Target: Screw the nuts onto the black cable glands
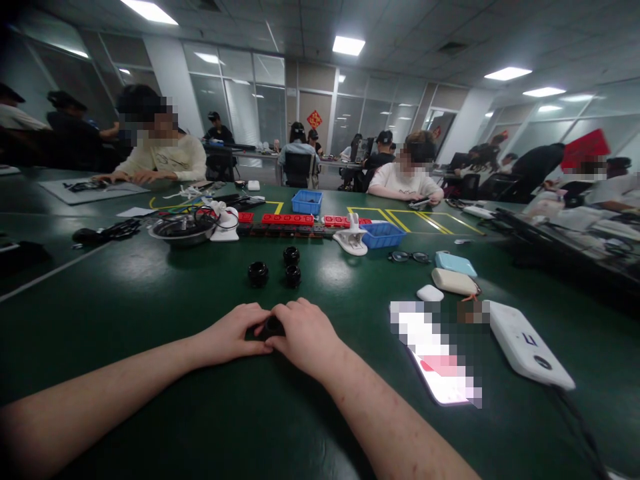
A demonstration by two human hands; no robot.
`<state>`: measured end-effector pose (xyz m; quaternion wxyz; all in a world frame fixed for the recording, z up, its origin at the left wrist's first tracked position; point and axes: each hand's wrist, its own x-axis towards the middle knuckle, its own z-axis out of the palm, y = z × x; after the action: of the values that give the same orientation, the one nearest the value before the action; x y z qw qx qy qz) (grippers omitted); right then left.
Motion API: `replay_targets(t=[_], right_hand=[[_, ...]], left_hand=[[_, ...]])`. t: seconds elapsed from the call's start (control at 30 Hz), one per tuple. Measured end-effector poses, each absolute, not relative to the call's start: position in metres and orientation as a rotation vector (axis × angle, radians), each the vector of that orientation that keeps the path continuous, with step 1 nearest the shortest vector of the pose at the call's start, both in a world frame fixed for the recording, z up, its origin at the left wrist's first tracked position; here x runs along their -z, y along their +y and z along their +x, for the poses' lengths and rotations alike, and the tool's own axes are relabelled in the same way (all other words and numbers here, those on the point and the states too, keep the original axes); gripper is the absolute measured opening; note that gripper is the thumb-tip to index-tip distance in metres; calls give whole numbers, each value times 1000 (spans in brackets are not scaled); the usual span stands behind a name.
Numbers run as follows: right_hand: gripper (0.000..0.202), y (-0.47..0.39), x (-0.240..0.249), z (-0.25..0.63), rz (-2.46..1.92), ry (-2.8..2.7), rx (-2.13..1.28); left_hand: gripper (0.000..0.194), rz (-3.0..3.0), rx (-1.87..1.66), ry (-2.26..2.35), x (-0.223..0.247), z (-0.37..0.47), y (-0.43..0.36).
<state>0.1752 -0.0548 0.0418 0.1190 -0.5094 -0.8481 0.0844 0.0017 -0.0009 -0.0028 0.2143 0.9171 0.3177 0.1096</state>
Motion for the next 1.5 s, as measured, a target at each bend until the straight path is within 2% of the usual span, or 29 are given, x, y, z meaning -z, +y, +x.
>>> replay_targets(t=[0.33,0.63,0.67,0.77,0.83,1.5], right_hand=[[26,-55,-43,174,-1497,-2444,-340],[28,-50,-36,177,-1540,-2426,-249],[28,-49,-37,178,-1557,-2416,-244],[30,-46,-37,181,-1624,-2375,-258],[31,-44,-38,183,-1666,-2357,-280],[35,-18,-37,197,-1969,-2241,-189]], left_hand=[[34,2542,-289,893,0,2,-3],[34,2533,-286,935,1,1,-3],[38,2513,-289,948,1,1,-4],[65,2432,-310,994,2,0,-4],[74,2395,-316,1006,3,0,-4],[75,2385,-311,1013,-1,-2,-7]])
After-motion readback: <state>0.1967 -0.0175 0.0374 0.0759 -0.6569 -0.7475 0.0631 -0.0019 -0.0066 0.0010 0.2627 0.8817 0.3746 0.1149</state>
